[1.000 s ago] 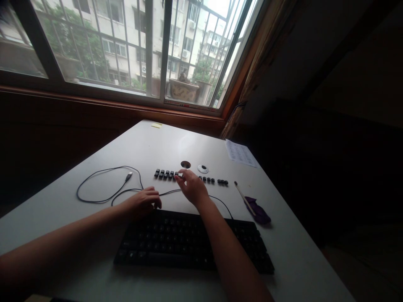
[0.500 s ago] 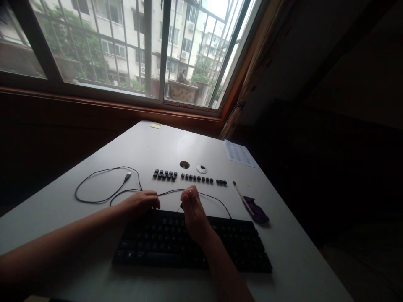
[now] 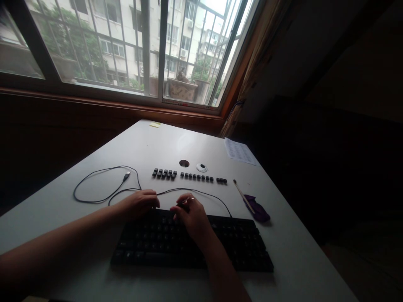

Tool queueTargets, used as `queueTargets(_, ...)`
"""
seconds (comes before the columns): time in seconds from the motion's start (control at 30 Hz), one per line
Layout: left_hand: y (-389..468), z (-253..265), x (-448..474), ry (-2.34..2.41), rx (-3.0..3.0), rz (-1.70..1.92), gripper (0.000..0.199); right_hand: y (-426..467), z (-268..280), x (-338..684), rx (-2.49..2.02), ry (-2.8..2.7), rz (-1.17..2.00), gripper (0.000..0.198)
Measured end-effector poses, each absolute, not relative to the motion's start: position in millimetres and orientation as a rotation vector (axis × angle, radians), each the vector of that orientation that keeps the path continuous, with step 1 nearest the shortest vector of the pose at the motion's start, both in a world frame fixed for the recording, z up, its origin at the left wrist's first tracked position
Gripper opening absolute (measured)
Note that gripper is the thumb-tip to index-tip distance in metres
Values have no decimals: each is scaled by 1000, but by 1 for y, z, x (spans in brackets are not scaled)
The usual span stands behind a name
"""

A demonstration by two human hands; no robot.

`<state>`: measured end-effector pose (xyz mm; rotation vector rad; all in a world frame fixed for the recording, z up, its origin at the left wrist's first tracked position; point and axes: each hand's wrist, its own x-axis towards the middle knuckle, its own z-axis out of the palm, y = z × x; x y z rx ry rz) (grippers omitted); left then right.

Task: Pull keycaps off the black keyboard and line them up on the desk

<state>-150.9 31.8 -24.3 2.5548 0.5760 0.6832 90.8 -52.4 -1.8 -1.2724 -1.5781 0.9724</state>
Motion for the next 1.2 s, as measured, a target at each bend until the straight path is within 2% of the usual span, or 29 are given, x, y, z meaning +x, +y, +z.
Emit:
queueTargets(0.27,32,-23,-151,568,2527,693,22,-57,15,83,-1165,-1752,726,10)
queueTargets(0.53,32,-25,-152,573,2535,665,24,-63,16,80,-1062,-1851,577,9)
queueTargets(0.9,32,-26,-151,595,2533,630,24,-64,9,65,-1122,-2081,512,7)
queueTargets(1.2,33,-25,-151,569,2551,616,24,-61,-1,63,-1161,-2035,479,6)
